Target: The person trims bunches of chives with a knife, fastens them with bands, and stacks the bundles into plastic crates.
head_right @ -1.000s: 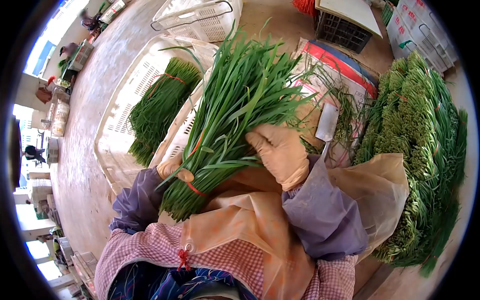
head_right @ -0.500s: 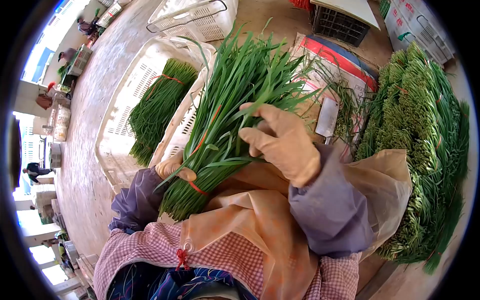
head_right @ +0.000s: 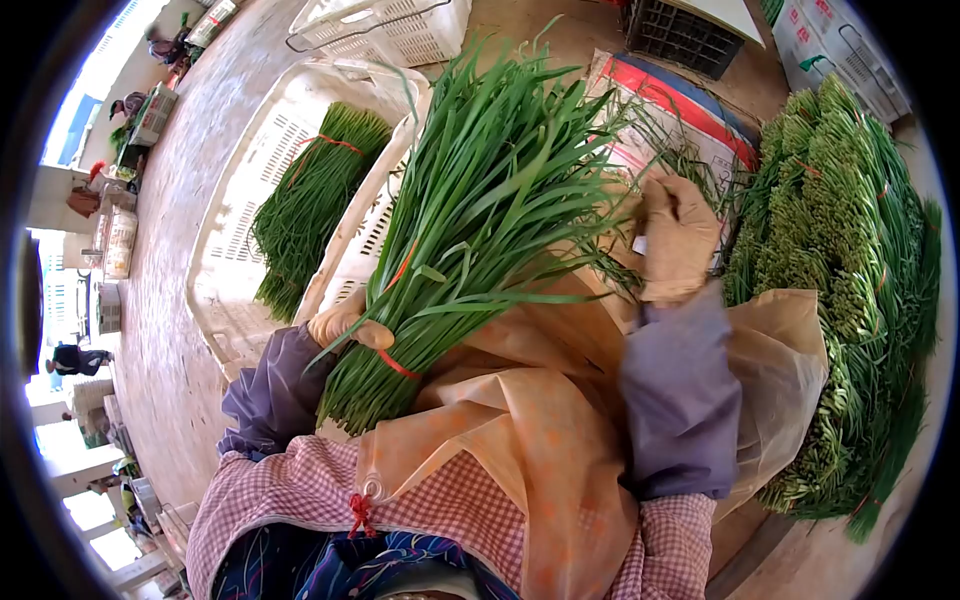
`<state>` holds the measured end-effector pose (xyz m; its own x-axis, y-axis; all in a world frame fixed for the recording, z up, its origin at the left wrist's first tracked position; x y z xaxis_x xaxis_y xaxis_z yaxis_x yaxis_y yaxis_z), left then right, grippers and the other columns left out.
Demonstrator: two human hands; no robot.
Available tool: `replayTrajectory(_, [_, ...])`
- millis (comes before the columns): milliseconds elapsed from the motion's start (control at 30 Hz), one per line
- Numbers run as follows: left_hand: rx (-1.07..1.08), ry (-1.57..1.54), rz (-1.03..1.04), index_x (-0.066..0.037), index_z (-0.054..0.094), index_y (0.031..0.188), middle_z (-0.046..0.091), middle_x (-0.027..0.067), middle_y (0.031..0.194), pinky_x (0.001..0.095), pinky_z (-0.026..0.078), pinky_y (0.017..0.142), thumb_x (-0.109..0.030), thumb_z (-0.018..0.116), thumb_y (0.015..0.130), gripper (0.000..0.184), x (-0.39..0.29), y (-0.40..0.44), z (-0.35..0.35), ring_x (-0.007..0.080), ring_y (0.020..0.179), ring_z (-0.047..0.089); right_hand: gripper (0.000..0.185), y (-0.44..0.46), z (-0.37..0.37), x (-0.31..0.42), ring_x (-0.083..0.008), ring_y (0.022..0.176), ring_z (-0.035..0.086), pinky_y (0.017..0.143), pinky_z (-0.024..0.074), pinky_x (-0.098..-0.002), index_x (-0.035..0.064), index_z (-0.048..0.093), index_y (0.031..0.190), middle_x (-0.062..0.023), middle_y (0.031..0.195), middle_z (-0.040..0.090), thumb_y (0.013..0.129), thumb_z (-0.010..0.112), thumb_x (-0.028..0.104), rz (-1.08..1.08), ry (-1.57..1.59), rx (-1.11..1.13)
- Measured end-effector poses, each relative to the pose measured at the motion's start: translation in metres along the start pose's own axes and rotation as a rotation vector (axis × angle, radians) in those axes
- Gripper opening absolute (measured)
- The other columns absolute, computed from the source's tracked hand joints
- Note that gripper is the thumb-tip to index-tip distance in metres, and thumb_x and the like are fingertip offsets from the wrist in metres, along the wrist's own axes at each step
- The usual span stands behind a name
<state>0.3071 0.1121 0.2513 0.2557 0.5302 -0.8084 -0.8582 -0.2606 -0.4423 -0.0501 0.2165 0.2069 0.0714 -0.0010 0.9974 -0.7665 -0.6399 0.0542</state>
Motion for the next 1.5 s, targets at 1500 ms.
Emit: replayTrajectory(1500, [-0.032, 0.067, -0.092, -0.002, 0.032, 0.150, 0.051, 0.0113, 0.140, 0.0372, 0.039, 0.107, -0.037, 0.091, 0.064, 0.110, -0.010, 0.005, 0.009, 0.0226, 0.127, 0.048, 0.011, -0.032, -0.032, 0.053, -0.0191, 0.067, 0.061, 0.056, 0.0458, -0.0303, 0.0053, 0.064, 0.098, -0.0073, 0.086, 0.065, 0.096, 0.061, 0.015, -0.451, -0.763, 0.212])
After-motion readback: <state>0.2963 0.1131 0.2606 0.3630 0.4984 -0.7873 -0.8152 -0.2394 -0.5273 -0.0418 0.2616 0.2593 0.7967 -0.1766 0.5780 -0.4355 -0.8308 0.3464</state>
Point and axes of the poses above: each hand's wrist, its own y-axis towards the middle knuckle, its own z-axis out of the palm, x = y × z, the point moved 1 cm from there along y, towards the middle knuckle
